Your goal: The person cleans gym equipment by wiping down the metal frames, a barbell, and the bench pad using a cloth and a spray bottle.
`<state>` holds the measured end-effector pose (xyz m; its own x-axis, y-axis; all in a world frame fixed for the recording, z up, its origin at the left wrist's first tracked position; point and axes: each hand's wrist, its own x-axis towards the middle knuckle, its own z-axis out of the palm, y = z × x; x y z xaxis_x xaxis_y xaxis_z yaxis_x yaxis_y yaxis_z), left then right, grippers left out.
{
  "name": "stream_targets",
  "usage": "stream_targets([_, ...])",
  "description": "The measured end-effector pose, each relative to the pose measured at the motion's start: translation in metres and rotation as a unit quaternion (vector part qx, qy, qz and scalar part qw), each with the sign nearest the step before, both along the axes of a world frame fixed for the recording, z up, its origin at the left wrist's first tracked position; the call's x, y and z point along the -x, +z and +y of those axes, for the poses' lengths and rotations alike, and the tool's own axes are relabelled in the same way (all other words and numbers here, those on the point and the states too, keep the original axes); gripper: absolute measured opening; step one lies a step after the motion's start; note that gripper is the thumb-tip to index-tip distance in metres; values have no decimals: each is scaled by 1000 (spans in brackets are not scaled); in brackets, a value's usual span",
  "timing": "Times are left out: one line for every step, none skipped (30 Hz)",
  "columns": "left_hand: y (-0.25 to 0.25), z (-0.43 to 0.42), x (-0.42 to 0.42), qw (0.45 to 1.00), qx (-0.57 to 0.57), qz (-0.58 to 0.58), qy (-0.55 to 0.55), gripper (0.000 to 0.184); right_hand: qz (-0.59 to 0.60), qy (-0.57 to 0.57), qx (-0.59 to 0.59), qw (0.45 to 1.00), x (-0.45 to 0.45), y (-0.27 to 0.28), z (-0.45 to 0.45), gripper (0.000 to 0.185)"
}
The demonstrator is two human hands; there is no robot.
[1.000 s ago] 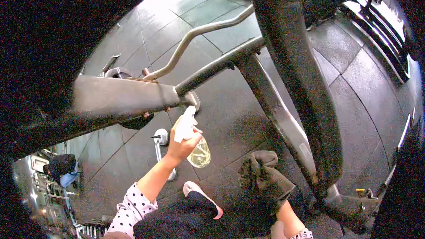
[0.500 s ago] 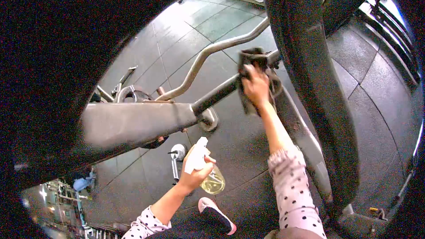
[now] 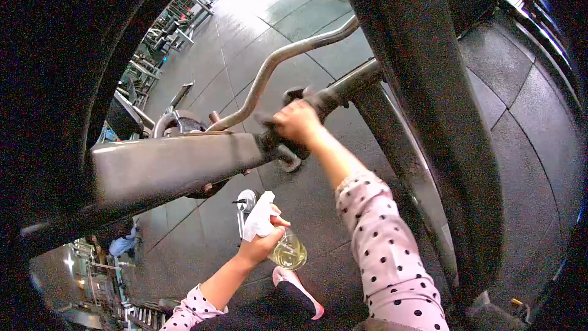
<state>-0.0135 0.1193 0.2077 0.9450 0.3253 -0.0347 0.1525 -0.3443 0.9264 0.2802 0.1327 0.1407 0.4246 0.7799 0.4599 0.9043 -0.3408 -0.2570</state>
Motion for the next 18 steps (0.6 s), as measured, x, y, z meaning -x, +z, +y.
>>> stream_targets([2, -2, -1, 1000, 4, -4, 1, 33, 66, -39, 100, 992, -24, 15, -15, 24])
stream_targets([4, -5, -1, 1000, 6, -10, 3, 34, 67, -117, 75, 988, -45, 16, -40, 23])
stream_targets([6, -5, 1, 1000, 7, -15, 5, 34, -45, -150, -18, 987, -63, 8, -67, 25])
stream_targets([6, -2, 4, 1000, 4, -14, 8, 34, -19, -180, -27, 983, -83, 5, -87, 27])
stream_targets([5, 0, 7, 1000, 0, -14, 10, 34, 6, -211, -36, 977, -102, 0, -104, 29])
stream_targets([5, 3, 11, 1000, -3, -14, 11, 34, -54, -263, -102, 958, -118, -14, -119, 29])
stream_targets([6, 7, 15, 1000, -9, -13, 13, 34, -114, -314, -168, 927, -128, -29, -124, 29])
stream_targets([7, 11, 19, 1000, -14, -11, 15, 34, -71, -307, -137, 939, -121, -25, -122, 30])
stream_targets([7, 11, 22, 1000, -15, -9, 16, 34, -28, -298, -103, 948, -114, -20, -119, 32])
stream_targets([10, 9, 23, 1000, -10, -10, 26, 34, 12, -291, -68, 954, -104, -13, -115, 33])
stream_targets([9, 11, 23, 1000, -14, -5, 20, 34, -14, -260, -61, 964, -92, -17, -100, 32])
stream_targets([7, 12, 24, 1000, -20, 1, 15, 34, -37, -221, -81, 971, -76, -18, -83, 28])
stream_targets([6, 14, 25, 1000, -26, 8, 8, 34, -26, -204, -64, 977, -52, -7, -65, 21])
stream_targets([5, 14, 26, 1000, -15, 7, 8, 34, -33, -177, -88, 980, -35, -15, -40, 18])
stream_targets([3, 13, 26, 1000, -3, 5, 6, 35, -1, -149, -26, 989, -15, -10, -21, 16])
stream_targets([1, 13, 23, 1000, 9, 5, 3, 35, 16, -115, -90, 989, 7, -15, 0, 17])
stream_targets([2, 13, 21, 1000, 7, 2, 2, 36, 33, -80, -156, 984, 28, -20, 18, 18])
stream_targets([3, 11, 20, 1000, 5, 0, 2, 36, 57, -56, -223, 972, 49, -22, 35, 22])
